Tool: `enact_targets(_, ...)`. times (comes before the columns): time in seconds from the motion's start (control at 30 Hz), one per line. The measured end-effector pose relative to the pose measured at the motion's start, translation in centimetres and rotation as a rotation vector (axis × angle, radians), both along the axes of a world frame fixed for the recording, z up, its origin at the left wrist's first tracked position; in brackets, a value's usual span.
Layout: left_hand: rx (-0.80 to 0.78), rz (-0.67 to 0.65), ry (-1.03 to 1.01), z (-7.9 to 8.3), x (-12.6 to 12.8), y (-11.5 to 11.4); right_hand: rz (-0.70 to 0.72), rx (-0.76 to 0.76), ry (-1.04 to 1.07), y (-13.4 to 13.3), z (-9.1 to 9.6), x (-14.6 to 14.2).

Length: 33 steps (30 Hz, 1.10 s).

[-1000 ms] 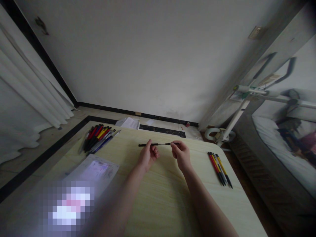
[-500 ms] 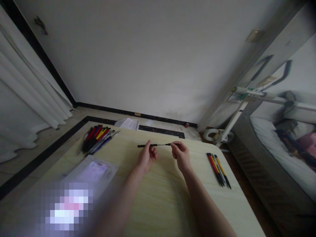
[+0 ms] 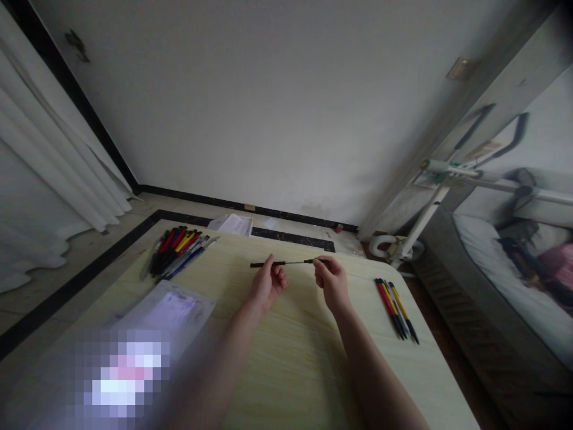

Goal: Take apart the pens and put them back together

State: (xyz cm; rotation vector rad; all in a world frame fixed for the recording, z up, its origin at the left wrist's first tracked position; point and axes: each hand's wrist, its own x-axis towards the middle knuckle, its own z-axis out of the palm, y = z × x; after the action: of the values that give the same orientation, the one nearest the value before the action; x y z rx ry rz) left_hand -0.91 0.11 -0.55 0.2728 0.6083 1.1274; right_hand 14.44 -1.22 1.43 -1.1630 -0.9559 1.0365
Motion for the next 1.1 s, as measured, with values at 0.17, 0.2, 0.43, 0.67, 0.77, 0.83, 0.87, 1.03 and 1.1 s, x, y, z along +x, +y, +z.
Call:
enact_targets(0.17, -0.006, -0.009, -0.002, -0.2, -0.1, 0.0, 0.006, 0.021, 0.024, 0.2, 0.1, 0.6)
enact_targets(0.2, -0.003, -0.009, -0.005, -0.2, -0.1, 0.0, 0.005, 0.023, 0.028, 0.2, 0.1, 0.7)
enact_targets(0.43, 0.022, -0.025, -0.009, -0.5, -0.2, 0.1, -0.016, 0.027, 0.03, 0.4, 0.1, 1.8)
enact_targets(0.67, 0.043, -0.032, -0.006, -0.4, -0.2, 0.0, 0.092, -0.068, -0.093, 0.3, 1.2, 3.5)
enact_targets(0.77, 0.029, -0.03, 0.012, -0.3, -0.2, 0.0, 0.225, -0.152, -0.221, 0.2, 1.5, 4.3)
enact_targets(0.83, 0.035, -0.031, 0.019, -0.3, -0.2, 0.0, 0.33, -0.23, -0.326, 0.1, 1.6, 4.7)
enact_targets(0.87, 0.042, -0.034, 0.019, -0.4, -0.2, 0.0, 0.378, -0.268, -0.379, 0.1, 1.6, 4.9)
enact_targets(1.03, 0.064, -0.047, 0.013, -0.5, -0.2, 0.1, 0.476, -0.366, -0.606, 0.1, 1.2, 5.1)
enact_targets(1.1, 0.064, -0.046, 0.012, -0.4, -0.2, 0.1, 0.493, -0.386, -0.676, 0.1, 0.9, 5.1)
